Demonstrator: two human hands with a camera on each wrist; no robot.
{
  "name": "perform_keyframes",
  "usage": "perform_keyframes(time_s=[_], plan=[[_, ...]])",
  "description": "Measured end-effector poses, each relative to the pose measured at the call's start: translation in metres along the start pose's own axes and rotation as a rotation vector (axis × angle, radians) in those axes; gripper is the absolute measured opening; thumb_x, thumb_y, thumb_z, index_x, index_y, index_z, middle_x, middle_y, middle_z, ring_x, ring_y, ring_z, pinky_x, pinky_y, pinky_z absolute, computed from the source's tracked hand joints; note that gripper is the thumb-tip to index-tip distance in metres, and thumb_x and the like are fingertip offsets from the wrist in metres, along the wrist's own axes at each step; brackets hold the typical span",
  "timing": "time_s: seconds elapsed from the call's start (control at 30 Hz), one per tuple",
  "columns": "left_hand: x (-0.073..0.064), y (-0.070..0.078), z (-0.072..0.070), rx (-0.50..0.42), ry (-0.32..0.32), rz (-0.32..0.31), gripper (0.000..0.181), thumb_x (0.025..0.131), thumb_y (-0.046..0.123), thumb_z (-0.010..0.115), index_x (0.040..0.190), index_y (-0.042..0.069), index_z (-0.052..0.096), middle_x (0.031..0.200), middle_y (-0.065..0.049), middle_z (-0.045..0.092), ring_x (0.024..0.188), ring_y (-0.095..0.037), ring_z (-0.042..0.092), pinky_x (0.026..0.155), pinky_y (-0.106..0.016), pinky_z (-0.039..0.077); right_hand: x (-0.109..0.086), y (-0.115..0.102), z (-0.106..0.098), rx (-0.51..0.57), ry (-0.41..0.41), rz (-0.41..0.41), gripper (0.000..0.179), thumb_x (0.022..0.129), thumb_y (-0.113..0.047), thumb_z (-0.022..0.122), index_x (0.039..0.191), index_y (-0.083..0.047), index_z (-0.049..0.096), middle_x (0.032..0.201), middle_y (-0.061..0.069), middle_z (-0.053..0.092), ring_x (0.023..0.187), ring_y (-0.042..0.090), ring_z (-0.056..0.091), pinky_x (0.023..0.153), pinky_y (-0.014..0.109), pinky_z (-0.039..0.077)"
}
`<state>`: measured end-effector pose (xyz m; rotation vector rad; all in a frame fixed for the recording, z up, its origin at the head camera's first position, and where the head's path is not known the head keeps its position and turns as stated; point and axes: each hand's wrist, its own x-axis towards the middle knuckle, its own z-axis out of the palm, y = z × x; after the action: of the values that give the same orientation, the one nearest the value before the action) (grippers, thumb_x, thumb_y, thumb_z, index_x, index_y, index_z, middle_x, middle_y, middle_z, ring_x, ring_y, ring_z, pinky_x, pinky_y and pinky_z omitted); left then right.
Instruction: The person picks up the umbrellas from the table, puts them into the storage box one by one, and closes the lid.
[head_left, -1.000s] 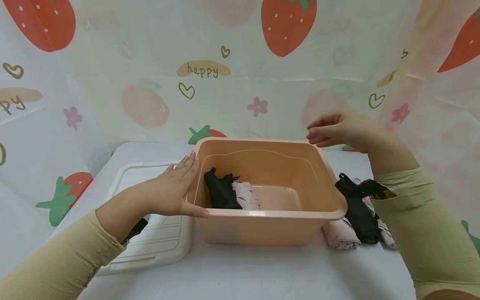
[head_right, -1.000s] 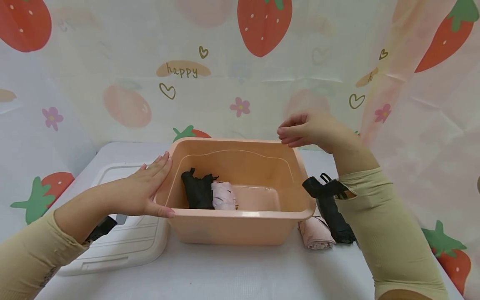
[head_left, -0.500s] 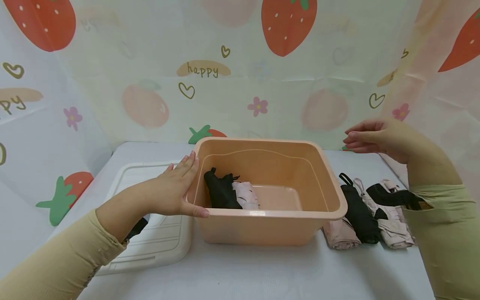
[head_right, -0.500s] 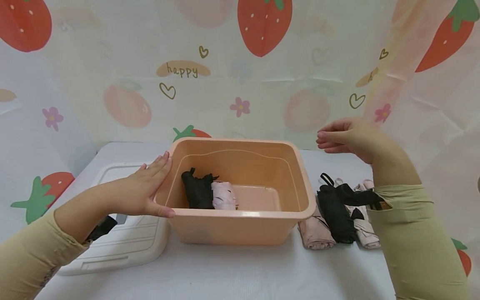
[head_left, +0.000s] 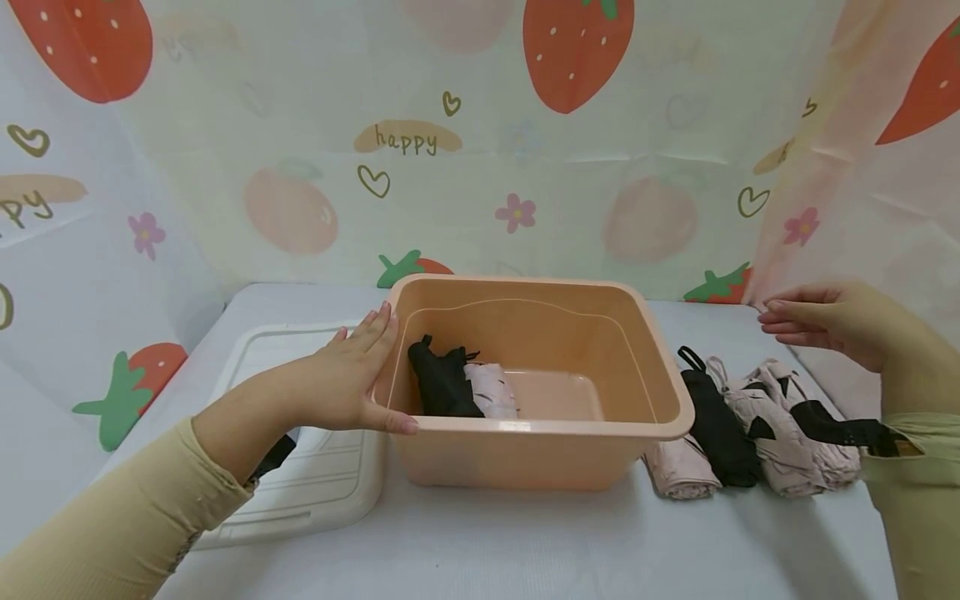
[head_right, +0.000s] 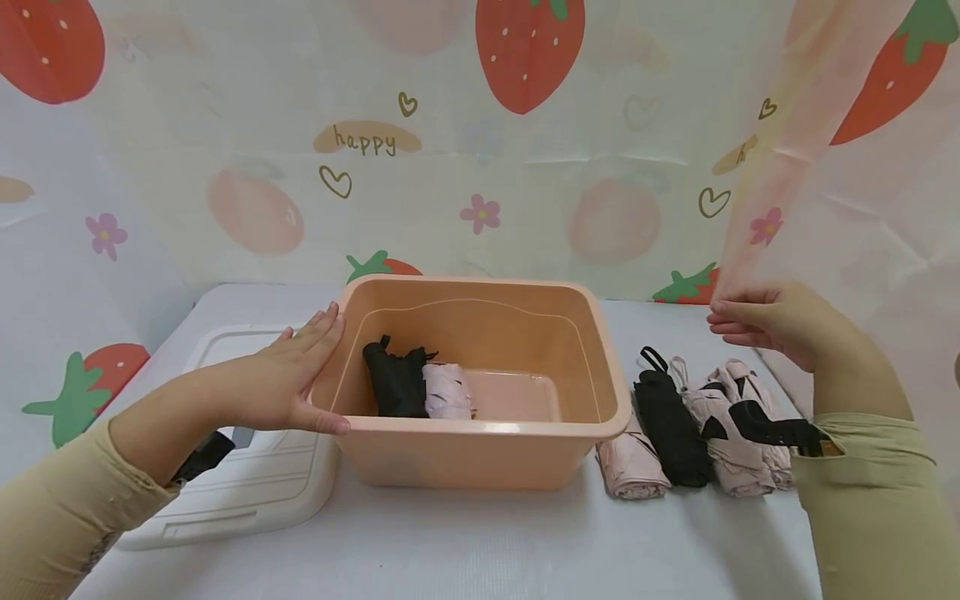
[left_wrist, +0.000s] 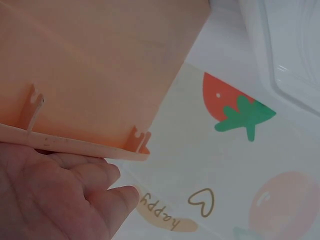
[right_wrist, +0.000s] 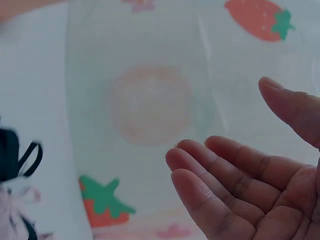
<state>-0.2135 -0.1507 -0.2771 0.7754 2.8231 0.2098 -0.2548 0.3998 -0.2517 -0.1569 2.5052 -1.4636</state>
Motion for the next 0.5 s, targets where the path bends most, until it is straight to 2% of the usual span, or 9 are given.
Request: perform_keyframes(time_s=[0.13, 0.2, 0.27, 0.37, 0.43, 0.5], plan=[[0.0, 0.0, 0.0, -0.004, -0.002, -0.002, 0.133, 0.058, 0.087, 0.046, 0.145, 0.0, -0.005, 0.151, -0.015, -0.013, 0.138, -0.031, -0.009, 0.108, -0.055, 0.002, -0.005, 0.025, -0.011, 0.009, 0.037, 0.076, 0.013, 0.095, -0.024, 0.049, 0.089, -0.03, 0.059, 0.087, -0.013, 0.066, 0.082, 0.004, 0.064, 0.071, 0.02, 0.052], [0.0, 0.0, 0.0, -0.002, -0.003, -0.005, 0.133, 0.058, 0.087, 0.046, 0.145, 0.0, -0.006, 0.151, -0.015, -0.013, 0.138, -0.031, -0.009, 0.108, -0.055, 0.002, -0.006, 0.037, -0.015, 0.003, 0.048, 0.097, 0.007, 0.094, -0.027, 0.05, 0.094, -0.026, 0.057, 0.087, -0.014, 0.065, 0.082, 0.003, 0.064, 0.072, 0.021, 0.052], [-0.001, 0.0, -0.001, -0.001, -0.004, -0.007, 0.132, 0.059, 0.087, 0.046, 0.145, 0.0, -0.006, 0.151, -0.015, -0.013, 0.138, -0.031, -0.009, 0.108, -0.055, 0.002, -0.008, 0.047, -0.02, -0.017, 0.068, 0.105, 0.008, 0.094, -0.028, 0.05, 0.097, -0.023, 0.055, 0.087, -0.015, 0.065, 0.082, 0.002, 0.063, 0.072, 0.021, 0.052], [-0.001, 0.0, -0.001, 0.0, -0.006, -0.012, 0.132, 0.058, 0.086, 0.046, 0.145, 0.0, -0.006, 0.151, -0.015, -0.013, 0.138, -0.031, -0.009, 0.108, -0.055, 0.003, -0.011, 0.059, -0.025, -0.089, 0.078, 0.102, 0.036, 0.095, -0.031, 0.046, 0.117, -0.003, 0.049, 0.089, -0.017, 0.062, 0.082, -0.001, 0.061, 0.072, 0.021, 0.052], [-0.001, 0.0, -0.001, -0.001, -0.006, -0.014, 0.132, 0.058, 0.086, 0.046, 0.145, 0.0, -0.006, 0.151, -0.015, -0.013, 0.138, -0.031, -0.009, 0.108, -0.055, 0.003, -0.012, 0.067, -0.028, -0.132, 0.093, 0.122, 0.048, 0.095, -0.034, 0.045, 0.122, 0.006, 0.045, 0.09, -0.017, 0.06, 0.08, -0.003, 0.06, 0.071, 0.02, 0.052], [-0.001, 0.0, -0.001, -0.002, -0.007, -0.015, 0.132, 0.058, 0.086, 0.046, 0.145, 0.0, -0.006, 0.151, -0.015, -0.013, 0.138, -0.031, -0.009, 0.108, -0.055, 0.003, -0.011, 0.078, -0.034, -0.165, 0.097, 0.129, 0.059, 0.096, -0.034, 0.043, 0.126, 0.017, 0.034, 0.092, -0.015, 0.06, 0.08, -0.004, 0.059, 0.071, 0.02, 0.052]])
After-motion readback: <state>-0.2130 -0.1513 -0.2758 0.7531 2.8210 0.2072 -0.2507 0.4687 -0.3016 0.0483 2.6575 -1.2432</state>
